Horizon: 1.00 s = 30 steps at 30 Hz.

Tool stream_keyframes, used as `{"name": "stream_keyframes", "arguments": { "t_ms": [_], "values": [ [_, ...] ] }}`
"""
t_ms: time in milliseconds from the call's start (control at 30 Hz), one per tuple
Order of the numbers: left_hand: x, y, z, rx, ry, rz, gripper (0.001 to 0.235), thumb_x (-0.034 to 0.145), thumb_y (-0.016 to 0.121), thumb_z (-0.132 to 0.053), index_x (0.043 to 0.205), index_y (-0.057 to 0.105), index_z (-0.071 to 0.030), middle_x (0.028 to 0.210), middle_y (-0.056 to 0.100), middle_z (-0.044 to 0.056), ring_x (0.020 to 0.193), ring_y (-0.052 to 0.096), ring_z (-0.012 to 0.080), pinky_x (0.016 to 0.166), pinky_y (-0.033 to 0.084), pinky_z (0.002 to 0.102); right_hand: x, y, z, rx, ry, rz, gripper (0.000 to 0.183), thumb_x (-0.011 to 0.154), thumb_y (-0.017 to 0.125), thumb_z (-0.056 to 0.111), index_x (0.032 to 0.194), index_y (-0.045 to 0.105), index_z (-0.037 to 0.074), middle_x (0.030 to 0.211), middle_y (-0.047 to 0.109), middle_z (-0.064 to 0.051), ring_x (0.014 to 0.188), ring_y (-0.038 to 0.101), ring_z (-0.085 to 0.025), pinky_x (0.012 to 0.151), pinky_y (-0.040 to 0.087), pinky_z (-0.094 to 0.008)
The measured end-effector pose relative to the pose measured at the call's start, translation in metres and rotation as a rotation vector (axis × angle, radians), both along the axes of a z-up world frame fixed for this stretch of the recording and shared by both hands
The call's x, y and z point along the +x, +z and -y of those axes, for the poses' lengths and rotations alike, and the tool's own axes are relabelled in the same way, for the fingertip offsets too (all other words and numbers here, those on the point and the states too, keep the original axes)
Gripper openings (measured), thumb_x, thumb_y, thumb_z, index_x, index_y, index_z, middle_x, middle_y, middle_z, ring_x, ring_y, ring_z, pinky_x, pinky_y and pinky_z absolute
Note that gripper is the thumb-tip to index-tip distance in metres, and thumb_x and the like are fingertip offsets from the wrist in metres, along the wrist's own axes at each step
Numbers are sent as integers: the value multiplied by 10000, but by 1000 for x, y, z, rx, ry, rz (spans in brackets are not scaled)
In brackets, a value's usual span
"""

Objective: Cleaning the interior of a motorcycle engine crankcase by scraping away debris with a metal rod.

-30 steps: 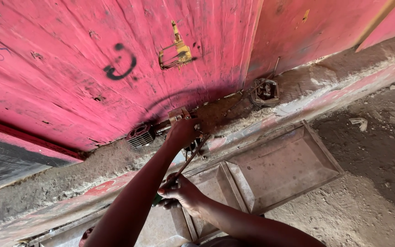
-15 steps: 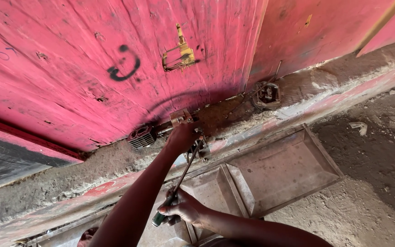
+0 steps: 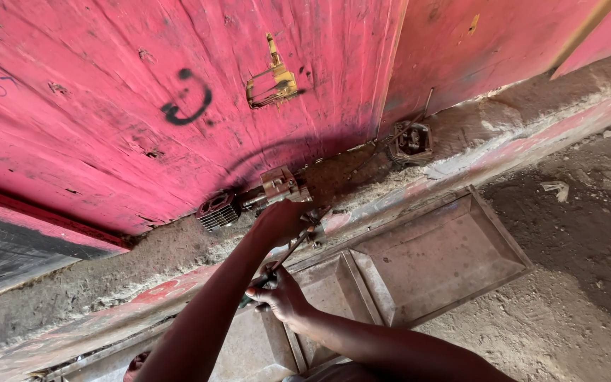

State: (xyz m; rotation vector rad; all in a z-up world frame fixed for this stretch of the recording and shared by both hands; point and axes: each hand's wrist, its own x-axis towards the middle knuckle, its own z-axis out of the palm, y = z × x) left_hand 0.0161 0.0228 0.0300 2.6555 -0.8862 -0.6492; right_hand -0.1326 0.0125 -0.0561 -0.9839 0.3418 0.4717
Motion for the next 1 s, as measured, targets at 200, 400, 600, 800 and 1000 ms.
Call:
{"name": "stream_keyframes", "arguments": {
  "t_ms": [200,400,600,800,1000],
  "values": [
    [-38,21,-35,-236,139,5,433,923,698,-253,1349,626,-216,1244,753,38,1040,756,269,899,558,480,5,-4,-9,-173,-143,-12,361,826,816,44,1052,545,119,991,770,-108,764,739,-221,553,581,-293],
    [-100,2,-79,-133,635,-87,645,875,606,-609,1362,600,-186,1422,598,17,1137,688,325,866,522,541,15,-71,-35,-244,-173,145,259,770,619,-27,1018,569,25,689,546,2,612,419,-75,493,293,-272],
    [-119,1,-89,-81,929,-232,573,819,537,-685,1195,729,-297,1248,719,-11,1182,667,253,927,491,451,17,-49,-40,148,-412,-322,224,987,535,84,773,600,97,635,489,-6,593,419,-118,496,272,-292],
    [-117,-11,-87,-319,947,-193,515,819,634,-587,1186,792,-262,1245,753,-54,1130,715,183,920,525,371,16,-40,-7,-964,183,315,162,849,581,113,992,653,89,809,726,-99,715,700,-237,568,488,-371],
    [-110,-34,-95,-302,947,-84,531,703,787,-574,1131,820,-261,1100,818,-18,1066,753,157,867,555,334,14,-15,22,-872,253,513,147,932,662,241,1015,676,121,963,743,-73,821,689,-246,672,488,-363]
  ]
}}
